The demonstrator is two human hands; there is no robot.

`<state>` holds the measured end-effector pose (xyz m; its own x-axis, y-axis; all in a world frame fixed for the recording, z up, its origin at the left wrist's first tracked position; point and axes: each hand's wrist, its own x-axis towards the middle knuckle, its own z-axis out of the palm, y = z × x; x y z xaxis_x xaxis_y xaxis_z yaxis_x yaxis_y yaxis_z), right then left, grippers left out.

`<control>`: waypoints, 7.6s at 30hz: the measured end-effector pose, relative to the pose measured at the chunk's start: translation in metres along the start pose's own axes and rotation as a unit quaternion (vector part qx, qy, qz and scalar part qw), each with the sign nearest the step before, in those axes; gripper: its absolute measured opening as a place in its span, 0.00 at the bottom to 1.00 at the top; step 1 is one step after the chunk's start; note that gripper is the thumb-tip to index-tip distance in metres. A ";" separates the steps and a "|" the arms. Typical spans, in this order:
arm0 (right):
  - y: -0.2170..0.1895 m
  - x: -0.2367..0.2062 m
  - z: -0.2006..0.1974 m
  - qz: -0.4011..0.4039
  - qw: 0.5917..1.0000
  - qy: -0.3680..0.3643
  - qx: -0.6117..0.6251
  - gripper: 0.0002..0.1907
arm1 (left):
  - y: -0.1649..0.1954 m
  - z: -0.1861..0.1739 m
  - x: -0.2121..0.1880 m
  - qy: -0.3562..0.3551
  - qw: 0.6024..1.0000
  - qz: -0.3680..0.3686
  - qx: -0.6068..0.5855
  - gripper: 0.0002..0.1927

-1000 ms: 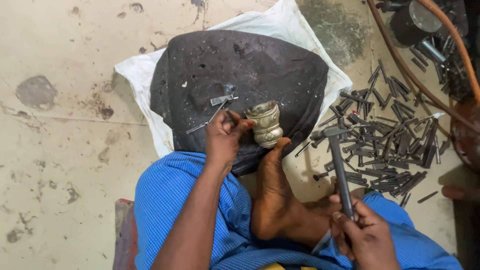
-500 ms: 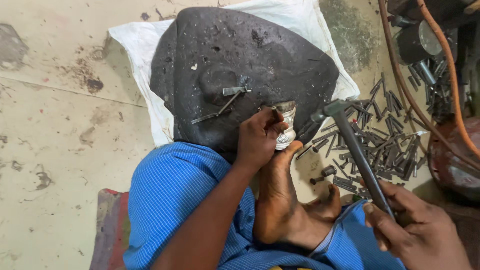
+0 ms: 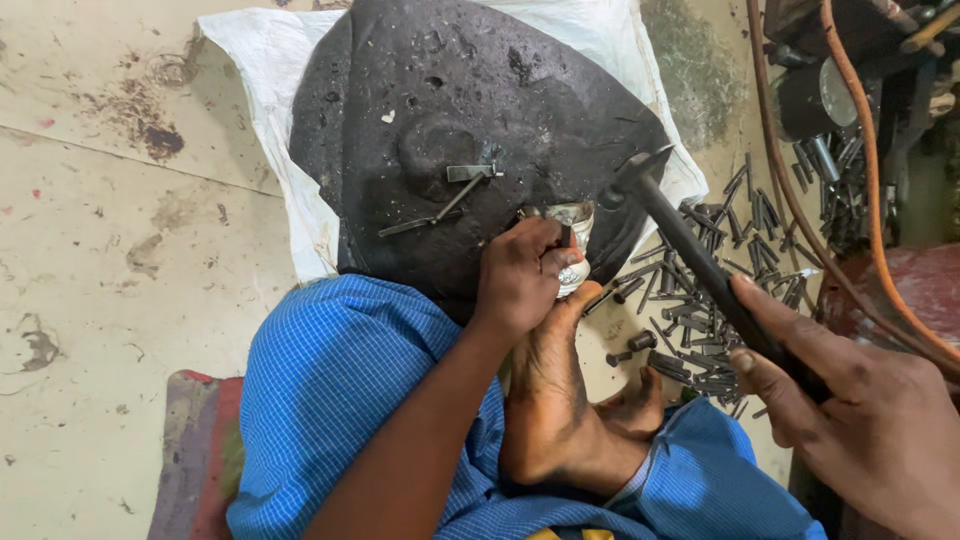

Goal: The person sits on the floor and uses a hammer and chisel to carve a small, cylindrical metal object. They repeatedly strike the chisel to shape the object, occasionally rotating it to work on different sides.

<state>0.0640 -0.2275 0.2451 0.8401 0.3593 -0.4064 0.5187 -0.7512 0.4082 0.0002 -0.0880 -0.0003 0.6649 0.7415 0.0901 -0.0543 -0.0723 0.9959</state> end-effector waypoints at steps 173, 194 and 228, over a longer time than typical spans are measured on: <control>0.036 -0.031 0.033 -0.091 0.868 0.252 0.418 0.27 | 0.015 -0.002 0.018 -0.116 0.992 0.045 -0.009 0.09; 0.047 -0.045 0.053 -0.099 0.864 0.272 0.411 0.33 | 0.020 -0.003 0.018 -0.129 0.989 0.052 0.042 0.05; 0.040 -0.039 0.036 -0.088 0.865 0.260 0.420 0.28 | 0.019 -0.001 0.017 -0.114 0.992 0.052 0.018 0.10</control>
<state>0.0466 -0.2917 0.2476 0.8308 0.5454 0.1107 0.5312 -0.7179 -0.4499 0.0102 -0.0759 0.0206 0.8080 0.5594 0.1851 -0.1085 -0.1675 0.9799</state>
